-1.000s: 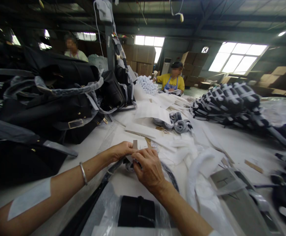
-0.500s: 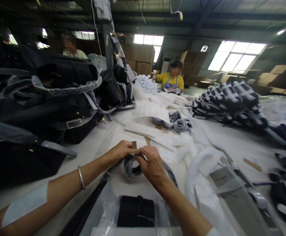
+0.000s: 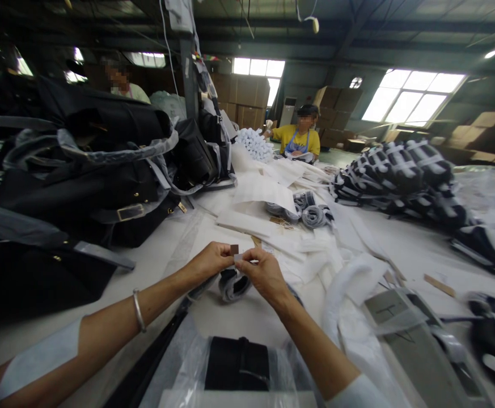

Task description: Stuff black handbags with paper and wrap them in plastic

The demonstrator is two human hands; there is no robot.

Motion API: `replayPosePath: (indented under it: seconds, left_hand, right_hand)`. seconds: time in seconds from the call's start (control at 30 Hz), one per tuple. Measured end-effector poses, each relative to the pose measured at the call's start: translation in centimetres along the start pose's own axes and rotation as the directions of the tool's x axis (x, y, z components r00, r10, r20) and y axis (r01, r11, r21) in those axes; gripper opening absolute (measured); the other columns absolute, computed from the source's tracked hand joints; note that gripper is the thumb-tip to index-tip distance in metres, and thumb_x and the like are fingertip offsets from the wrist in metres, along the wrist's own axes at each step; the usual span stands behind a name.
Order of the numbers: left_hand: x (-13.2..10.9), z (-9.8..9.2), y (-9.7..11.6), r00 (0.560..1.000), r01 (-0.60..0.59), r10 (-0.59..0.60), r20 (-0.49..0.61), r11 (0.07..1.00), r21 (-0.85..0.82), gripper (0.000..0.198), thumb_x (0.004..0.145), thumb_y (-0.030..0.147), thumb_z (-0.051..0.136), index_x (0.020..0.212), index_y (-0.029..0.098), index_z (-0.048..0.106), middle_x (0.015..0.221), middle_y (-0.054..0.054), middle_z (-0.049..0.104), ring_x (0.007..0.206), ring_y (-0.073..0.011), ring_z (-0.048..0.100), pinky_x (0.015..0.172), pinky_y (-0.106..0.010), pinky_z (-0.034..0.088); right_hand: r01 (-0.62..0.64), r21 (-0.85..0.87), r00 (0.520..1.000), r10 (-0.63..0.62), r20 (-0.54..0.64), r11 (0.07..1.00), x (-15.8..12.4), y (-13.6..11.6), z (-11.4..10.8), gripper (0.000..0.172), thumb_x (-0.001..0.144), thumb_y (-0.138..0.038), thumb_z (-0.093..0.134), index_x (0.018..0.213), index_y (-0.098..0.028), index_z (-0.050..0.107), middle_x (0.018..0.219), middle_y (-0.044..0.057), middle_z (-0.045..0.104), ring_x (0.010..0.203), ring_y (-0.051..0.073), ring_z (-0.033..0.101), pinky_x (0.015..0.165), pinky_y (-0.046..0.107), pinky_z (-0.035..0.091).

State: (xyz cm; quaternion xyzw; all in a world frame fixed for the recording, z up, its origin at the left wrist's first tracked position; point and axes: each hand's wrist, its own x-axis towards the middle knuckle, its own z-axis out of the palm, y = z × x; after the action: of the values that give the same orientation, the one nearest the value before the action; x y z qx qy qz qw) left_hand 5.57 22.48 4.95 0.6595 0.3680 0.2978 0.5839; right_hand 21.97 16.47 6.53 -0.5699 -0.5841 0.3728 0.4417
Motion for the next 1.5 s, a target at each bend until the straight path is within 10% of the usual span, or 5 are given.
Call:
replayPosePath:
  seconds: [0.33,0.6,0.97,1.2,1.5]
  left_hand:
    - [-1.0,-1.1,1.6,0.99,0.084,-0.081,0.117,0.996,-0.02,0.033,0.061,0.028,0.064,0.089,0.012,0.071,0.076,-0.002,0.065,0.061,-0.0113,0.052,0.057,-0.022,0.036]
    - [-0.9,-1.2,0.6,0.99,0.043,-0.03,-0.138,0.995,0.093,0.02,0.057,0.014,0.059,0.075,0.018,0.067,0.073,0.0,0.065,0.079,-0.0181,0.058,0.07,-0.024,0.042]
    - [0.2,-1.7,-1.2,0.981,0.182,-0.186,-0.062,0.981,-0.07,0.036,0.065,0.048,0.069,0.067,0.017,0.053,0.058,0.002,0.054,0.051,-0.0118,0.051,0.054,-0.026,0.044]
    - [0.7,-1.0,-0.6,0.971,0.054,-0.018,-0.238,0.988,0.146,0.011,0.065,0.019,0.059,0.058,0.017,0.051,0.053,0.006,0.046,0.055,-0.0092,0.039,0.053,-0.022,0.026]
    - [-0.3,-0.4,1.6,0.96,-0.097,0.163,-0.227,0.955,0.279,0.007,0.07,0.019,0.055,0.063,0.018,0.054,0.068,0.004,0.053,0.072,-0.0141,0.049,0.068,-0.025,0.038]
  right_hand:
    - [0.058,-0.137,0.996,-0.067,-0.062,0.989,1.4,0.2,0.8,0.019,0.075,-0.037,0.064,0.066,-0.02,0.064,0.065,-0.001,0.061,0.065,0.015,0.054,0.062,0.027,0.04]
    - [-0.028,-0.057,0.999,0.031,0.037,0.998,3.8,2.4,2.1,0.026,0.068,-0.044,0.068,0.064,-0.02,0.058,0.058,-0.004,0.055,0.056,0.012,0.047,0.052,0.023,0.037]
    - [-0.097,-0.053,0.993,0.1,0.06,0.994,3.0,2.0,1.9,0.021,0.067,-0.038,0.069,0.063,-0.019,0.061,0.056,-0.004,0.053,0.055,0.011,0.045,0.052,0.024,0.033]
    - [-0.207,-0.005,0.973,0.206,0.107,0.978,3.3,1.9,1.4,0.025,0.061,-0.036,0.077,0.056,-0.019,0.06,0.048,-0.005,0.05,0.048,0.009,0.04,0.047,0.024,0.028]
    - [-0.39,0.234,0.906,0.327,0.269,0.891,3.5,1.0,1.1,0.03,0.05,-0.027,0.078,0.05,-0.02,0.049,0.045,-0.006,0.047,0.048,0.008,0.038,0.047,0.024,0.029]
